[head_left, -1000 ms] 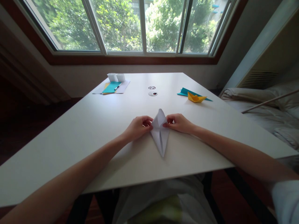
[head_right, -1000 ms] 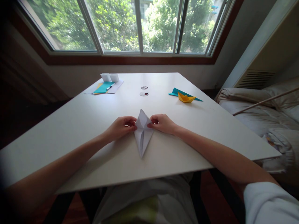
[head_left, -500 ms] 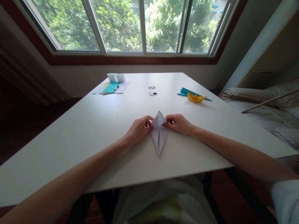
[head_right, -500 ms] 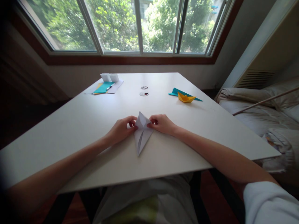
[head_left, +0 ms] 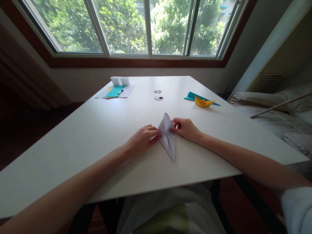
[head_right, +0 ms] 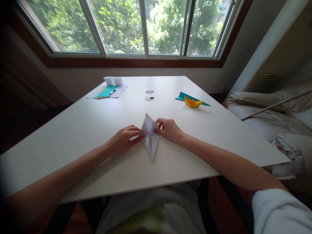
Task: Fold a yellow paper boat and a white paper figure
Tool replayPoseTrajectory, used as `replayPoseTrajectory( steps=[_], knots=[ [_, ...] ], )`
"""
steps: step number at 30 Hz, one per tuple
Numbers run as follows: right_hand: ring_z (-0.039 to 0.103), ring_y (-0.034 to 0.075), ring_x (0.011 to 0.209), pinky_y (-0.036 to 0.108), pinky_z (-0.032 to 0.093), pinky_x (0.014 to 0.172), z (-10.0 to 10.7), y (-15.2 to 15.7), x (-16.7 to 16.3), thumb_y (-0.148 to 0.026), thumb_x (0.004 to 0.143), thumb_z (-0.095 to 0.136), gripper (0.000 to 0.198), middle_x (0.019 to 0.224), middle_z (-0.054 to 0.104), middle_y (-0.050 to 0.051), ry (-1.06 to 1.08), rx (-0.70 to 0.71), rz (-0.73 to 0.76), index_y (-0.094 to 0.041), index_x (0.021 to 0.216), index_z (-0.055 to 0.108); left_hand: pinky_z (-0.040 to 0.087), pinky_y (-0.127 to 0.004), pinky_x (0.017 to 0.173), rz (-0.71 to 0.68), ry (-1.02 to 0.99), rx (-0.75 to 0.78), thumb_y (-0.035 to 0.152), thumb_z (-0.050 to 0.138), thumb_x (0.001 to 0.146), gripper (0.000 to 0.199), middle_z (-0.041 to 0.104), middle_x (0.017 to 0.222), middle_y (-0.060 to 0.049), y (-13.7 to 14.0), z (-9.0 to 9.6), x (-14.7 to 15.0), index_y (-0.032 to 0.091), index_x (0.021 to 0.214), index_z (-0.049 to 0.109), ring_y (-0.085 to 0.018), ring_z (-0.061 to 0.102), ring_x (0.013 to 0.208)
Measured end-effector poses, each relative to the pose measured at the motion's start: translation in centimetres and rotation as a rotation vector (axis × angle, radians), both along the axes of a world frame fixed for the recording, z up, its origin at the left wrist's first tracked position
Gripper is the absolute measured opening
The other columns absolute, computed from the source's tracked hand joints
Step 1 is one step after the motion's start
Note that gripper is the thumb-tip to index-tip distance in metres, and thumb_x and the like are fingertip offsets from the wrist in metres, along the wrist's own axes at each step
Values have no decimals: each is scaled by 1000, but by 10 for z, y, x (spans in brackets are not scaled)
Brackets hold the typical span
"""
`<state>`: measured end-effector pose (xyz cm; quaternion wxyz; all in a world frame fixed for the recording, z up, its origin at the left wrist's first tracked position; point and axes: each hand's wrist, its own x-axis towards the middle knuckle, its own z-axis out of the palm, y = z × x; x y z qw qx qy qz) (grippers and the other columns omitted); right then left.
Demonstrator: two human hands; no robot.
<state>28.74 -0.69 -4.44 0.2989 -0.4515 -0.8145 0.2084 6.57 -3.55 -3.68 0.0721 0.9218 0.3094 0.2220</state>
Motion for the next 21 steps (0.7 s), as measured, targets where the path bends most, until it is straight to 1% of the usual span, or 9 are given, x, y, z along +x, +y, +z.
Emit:
replayPoseTrajectory(
  steps=[2, 4, 6, 8, 10, 14, 16, 18, 21],
  knots=[
    [47, 8, 53, 20, 36, 53, -2, -1, -1, -29, 69, 63, 24, 68, 58, -5, 11, 11, -39, -20, 90, 53, 44, -29, 75, 11, 18, 16, 18, 45, 86, 20, 65, 88, -6, -2, -1, 2, 18, 89, 65, -17, 56, 82],
    [46, 8, 54, 21, 37, 53, -3, -2, -1, -29, 69, 63, 20, 72, 56, -4, -16, 73, -53, -20, 83, 51, 42, -31, 76, 64, 33, 46, 19, 46, 85, 20, 66, 89, -5, -4, -2, 4, 19, 88, 66, -17, 57, 81],
    [47, 8, 57, 22, 40, 58, -5, -4, 0, -28, 71, 63, 15, 84, 54, 0, -62, 170, -46, -19, 75, 51, 40, -33, 77, 127, 43, 77, 21, 47, 85, 21, 66, 90, -5, -4, -4, 5, 20, 88, 67, -18, 58, 81],
    [50, 9, 63, 24, 42, 64, -6, -6, 2, -27, 74, 60, 11, 92, 52, 3, -110, 240, -22, -18, 74, 54, 39, -34, 77, 169, 52, 94, 22, 46, 85, 21, 66, 91, -4, -4, -6, 5, 21, 88, 67, -18, 58, 81],
    [53, 10, 67, 24, 43, 68, -6, -9, 3, -26, 78, 57, 8, 90, 53, 3, -163, 250, 23, -18, 78, 58, 39, -34, 78, 188, 64, 100, 22, 46, 86, 22, 66, 92, -4, -4, -6, 4, 21, 90, 67, -18, 58, 83],
    [57, 13, 74, 25, 44, 72, -2, -15, 4, -27, 84, 50, 16, 87, 58, 4, -257, 236, 99, -18, 87, 62, 38, -36, 81, 188, 142, 75, 25, 45, 86, 23, 64, 99, -6, -11, -1, 4, 21, 96, 65, -21, 54, 92],
    [58, 14, 77, 25, 44, 73, 3, -19, 4, -27, 86, 47, 20, 87, 60, 5, -316, 252, 114, -17, 90, 63, 38, -39, 84, 170, 208, 49, 30, 45, 86, 26, 62, 107, -7, -17, 4, 2, 21, 105, 61, -24, 52, 99],
    [57, 16, 82, 27, 44, 75, 7, -23, 3, -27, 87, 45, 22, 86, 62, 7, -389, 283, 131, -16, 90, 64, 36, -41, 88, 127, 271, 20, 36, 45, 87, 36, 56, 119, -9, -24, 8, -2, 22, 119, 52, -26, 48, 109],
    [56, 20, 90, 30, 44, 80, 12, -28, 3, -30, 85, 48, 23, 87, 62, 10, -460, 313, 152, -15, 90, 64, 28, -44, 98, 31, 368, -53, 41, 37, 89, 50, 38, 138, -12, -28, 11, -9, 22, 135, 32, -28, 35, 125]
  ],
)
